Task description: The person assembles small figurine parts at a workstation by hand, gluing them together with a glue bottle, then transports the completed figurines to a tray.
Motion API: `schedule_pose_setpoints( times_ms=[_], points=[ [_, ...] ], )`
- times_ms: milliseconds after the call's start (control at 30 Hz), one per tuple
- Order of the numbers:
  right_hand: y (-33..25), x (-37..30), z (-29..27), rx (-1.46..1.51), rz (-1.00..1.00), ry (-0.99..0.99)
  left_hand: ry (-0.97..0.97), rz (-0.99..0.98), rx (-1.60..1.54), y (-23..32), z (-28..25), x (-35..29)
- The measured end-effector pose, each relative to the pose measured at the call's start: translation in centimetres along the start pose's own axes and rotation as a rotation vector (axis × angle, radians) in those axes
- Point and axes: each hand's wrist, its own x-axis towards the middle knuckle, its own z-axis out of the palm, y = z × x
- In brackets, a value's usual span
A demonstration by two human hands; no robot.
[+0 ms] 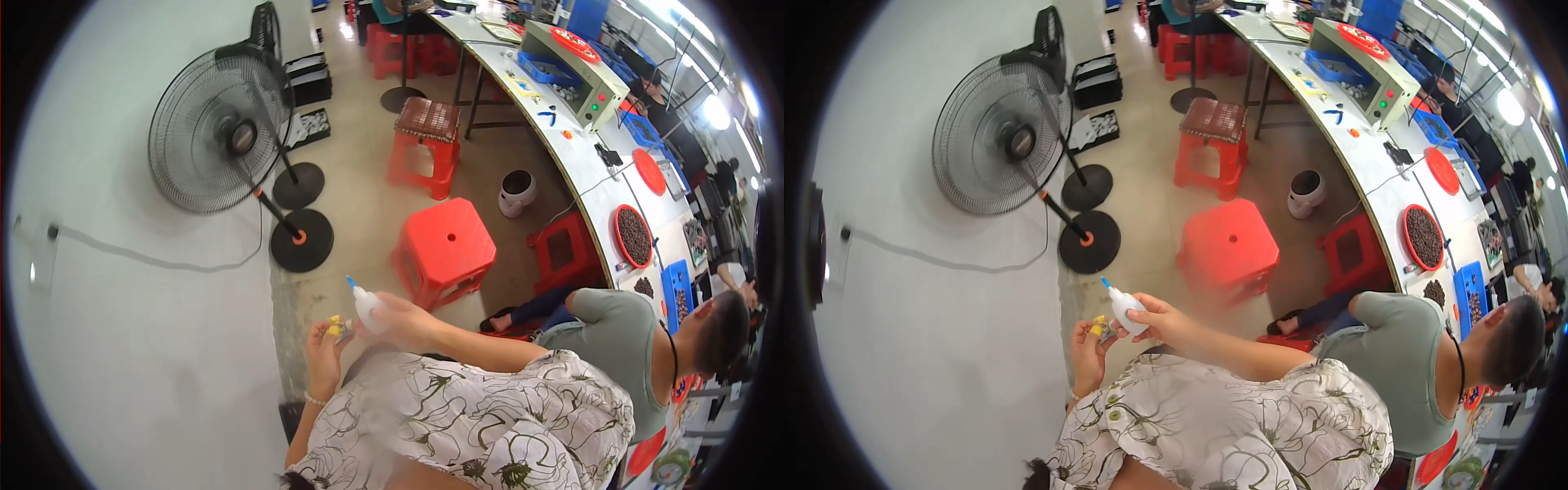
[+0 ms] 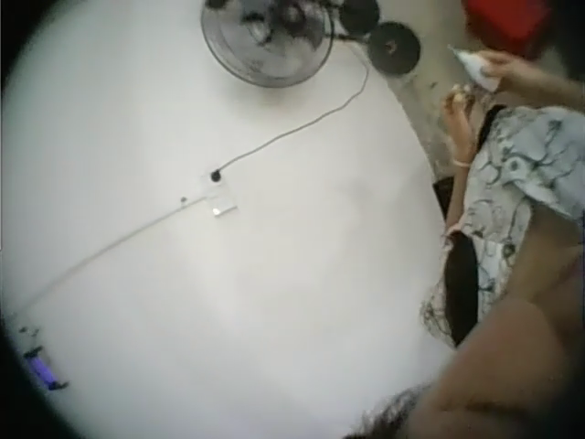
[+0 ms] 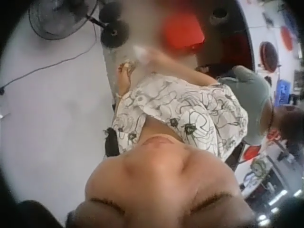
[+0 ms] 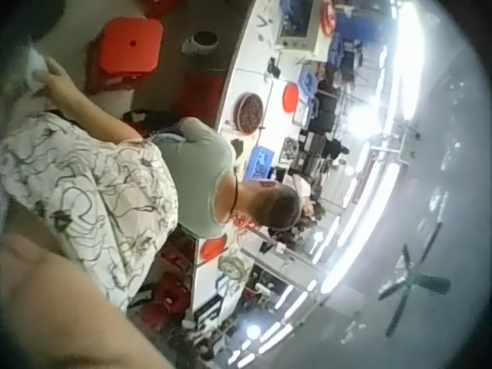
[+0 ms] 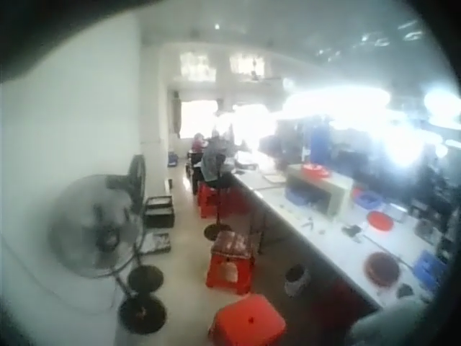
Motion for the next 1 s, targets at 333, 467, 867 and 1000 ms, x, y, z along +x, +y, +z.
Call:
schedule_pose_setpoints(
  times_ms=[333,467,867,1000],
  points=[
    [-15.6,12.5,-8.8,0.102,-0.442,0.343,-0.490,-0.099,0.245,4.3,13.2,29.2],
    [-21.1,16.3,-15.2,0.077,-0.589,0.426,-0.554,-0.073,0.300,1.8,18.2,38.4],
    [-37.3,26.2,-27.8,0.259,-0.801,0.457,-0.652,-0.222,0.299,1.4,34.0,59.9],
    [-40.6,26.2,-33.1,0.304,-0.961,0.564,-0.782,-0.352,0.381,-0.8,38.8,67.6]
  ],
)
